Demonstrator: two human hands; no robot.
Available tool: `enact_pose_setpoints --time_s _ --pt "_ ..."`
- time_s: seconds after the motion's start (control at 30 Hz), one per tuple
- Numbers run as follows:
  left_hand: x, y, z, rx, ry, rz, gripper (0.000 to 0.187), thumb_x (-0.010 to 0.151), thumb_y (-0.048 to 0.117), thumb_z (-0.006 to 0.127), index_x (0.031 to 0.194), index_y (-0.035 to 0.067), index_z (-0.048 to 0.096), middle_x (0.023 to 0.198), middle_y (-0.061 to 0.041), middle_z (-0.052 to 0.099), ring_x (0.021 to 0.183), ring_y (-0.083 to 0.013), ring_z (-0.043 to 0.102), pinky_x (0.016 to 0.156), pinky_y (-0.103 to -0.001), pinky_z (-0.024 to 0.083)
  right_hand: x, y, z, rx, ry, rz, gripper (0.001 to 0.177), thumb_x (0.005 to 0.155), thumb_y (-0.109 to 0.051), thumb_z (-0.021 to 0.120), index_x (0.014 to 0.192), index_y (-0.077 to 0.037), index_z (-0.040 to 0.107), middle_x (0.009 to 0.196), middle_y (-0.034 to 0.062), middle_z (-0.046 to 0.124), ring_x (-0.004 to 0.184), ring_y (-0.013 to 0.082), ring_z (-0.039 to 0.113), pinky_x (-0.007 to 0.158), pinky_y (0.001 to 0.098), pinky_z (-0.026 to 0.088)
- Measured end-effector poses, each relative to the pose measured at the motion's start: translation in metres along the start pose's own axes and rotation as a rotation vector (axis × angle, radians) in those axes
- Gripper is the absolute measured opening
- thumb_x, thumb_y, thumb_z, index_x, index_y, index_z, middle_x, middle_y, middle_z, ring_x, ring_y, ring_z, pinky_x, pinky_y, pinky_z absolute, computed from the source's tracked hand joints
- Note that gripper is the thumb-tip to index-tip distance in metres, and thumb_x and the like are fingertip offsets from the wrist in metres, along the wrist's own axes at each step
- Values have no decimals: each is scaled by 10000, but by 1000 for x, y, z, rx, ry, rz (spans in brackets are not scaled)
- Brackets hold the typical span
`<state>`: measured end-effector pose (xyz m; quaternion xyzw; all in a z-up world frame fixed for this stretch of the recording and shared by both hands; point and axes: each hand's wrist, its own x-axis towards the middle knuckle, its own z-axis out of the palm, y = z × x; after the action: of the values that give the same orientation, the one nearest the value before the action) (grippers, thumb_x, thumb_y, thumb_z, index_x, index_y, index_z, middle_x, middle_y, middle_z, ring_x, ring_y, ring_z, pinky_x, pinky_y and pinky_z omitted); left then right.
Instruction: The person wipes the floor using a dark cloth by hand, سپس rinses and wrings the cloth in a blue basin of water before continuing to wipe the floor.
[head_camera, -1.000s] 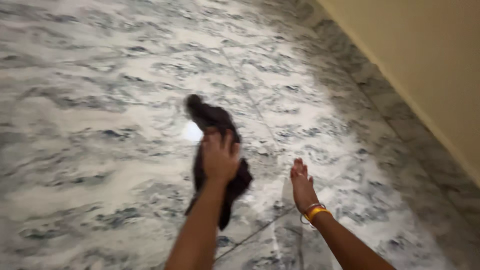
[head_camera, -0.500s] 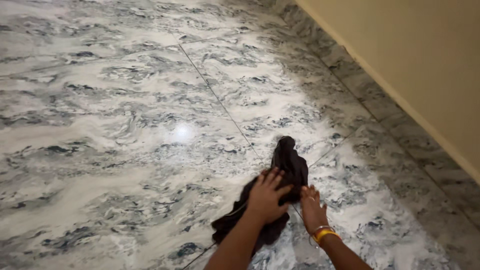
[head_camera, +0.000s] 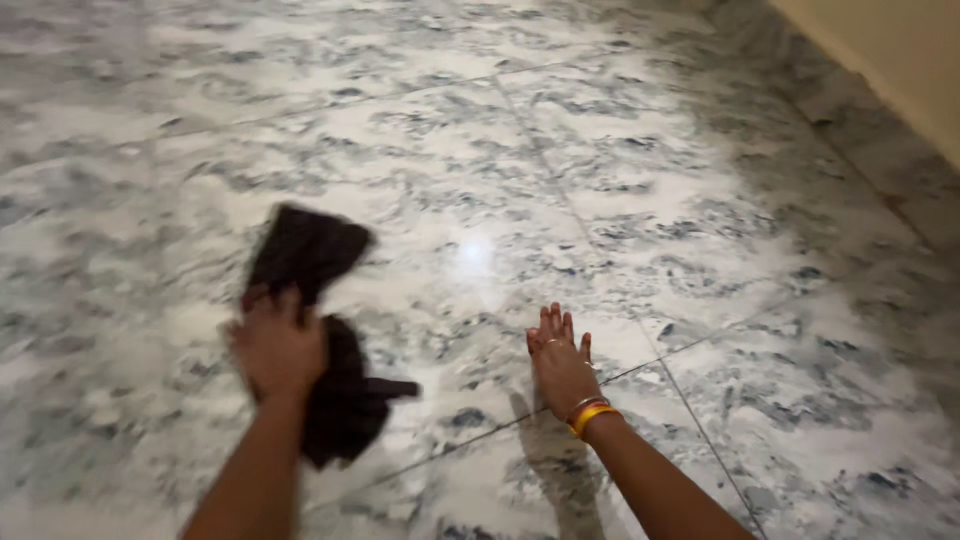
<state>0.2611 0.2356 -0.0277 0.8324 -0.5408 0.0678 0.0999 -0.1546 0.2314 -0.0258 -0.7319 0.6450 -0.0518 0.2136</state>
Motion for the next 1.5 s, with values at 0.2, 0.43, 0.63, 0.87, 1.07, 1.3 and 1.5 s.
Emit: enact_pose_setpoints --time_s 0.2,0.43,0.63,0.87,1.07,1.3,1.5 --pt "-147 -161 -33 89 63 -421 668 1023 599 352 1587 253 443 1664 -190 306 1542 -446 181 1227 -614 69 -17 -27 34 -388 -49 -221 573 1058 -214 302 1612 -154 170 1732 151 16 1567 430 83 1168 680 220" --pt "-230 -61 -47 113 117 -688 710 997 587 440 1586 191 466 1610 -289 394 1506 -500 233 1145 -674 199 -33 -14 63 -416 -52 -255 612 1023 -128 368 1603 -168 177 1750 110 21 1582 427 82 1146 697 272" --pt "-194 64 -38 47 89 -467 733 964 582 484 1555 149 473 1544 -236 468 1555 -420 198 1240 -571 141 -25 60 56 -323 75 -253 825 897 -58 415 1637 -184 71 1728 131 -23 1562 412 18 1139 695 227" --pt "-168 215 -34 -50 80 -323 697 956 532 505 1538 149 497 1542 -250 470 1548 -417 206 1234 -550 140 -18 141 0 116 33 124 568 1126 -208 290 1641 -175 53 1739 43 -29 1593 315 -24 1233 635 87" --pt "-162 378 -30 -94 -2 -325 743 956 520 504 1572 113 420 1566 -282 406 1537 -460 181 1211 -597 134 8 229 -38 -219 138 201 692 988 -97 285 1652 -161 101 1748 96 -19 1587 366 23 1202 589 145" --pt "-124 528 -2 -126 -26 -488 787 993 521 476 1611 56 334 1592 -340 322 1544 -495 98 1201 -627 82 38 288 -83 147 486 286 635 1089 -406 279 1605 -38 229 1692 194 150 1556 412 101 1231 544 122" --pt "-68 571 37 -237 52 -504 735 1014 480 470 1605 60 342 1623 -337 253 1558 -495 41 1222 -629 47 52 367 -139 -40 549 407 708 1059 -458 267 1584 15 216 1683 224 148 1546 431 113 1212 549 121"
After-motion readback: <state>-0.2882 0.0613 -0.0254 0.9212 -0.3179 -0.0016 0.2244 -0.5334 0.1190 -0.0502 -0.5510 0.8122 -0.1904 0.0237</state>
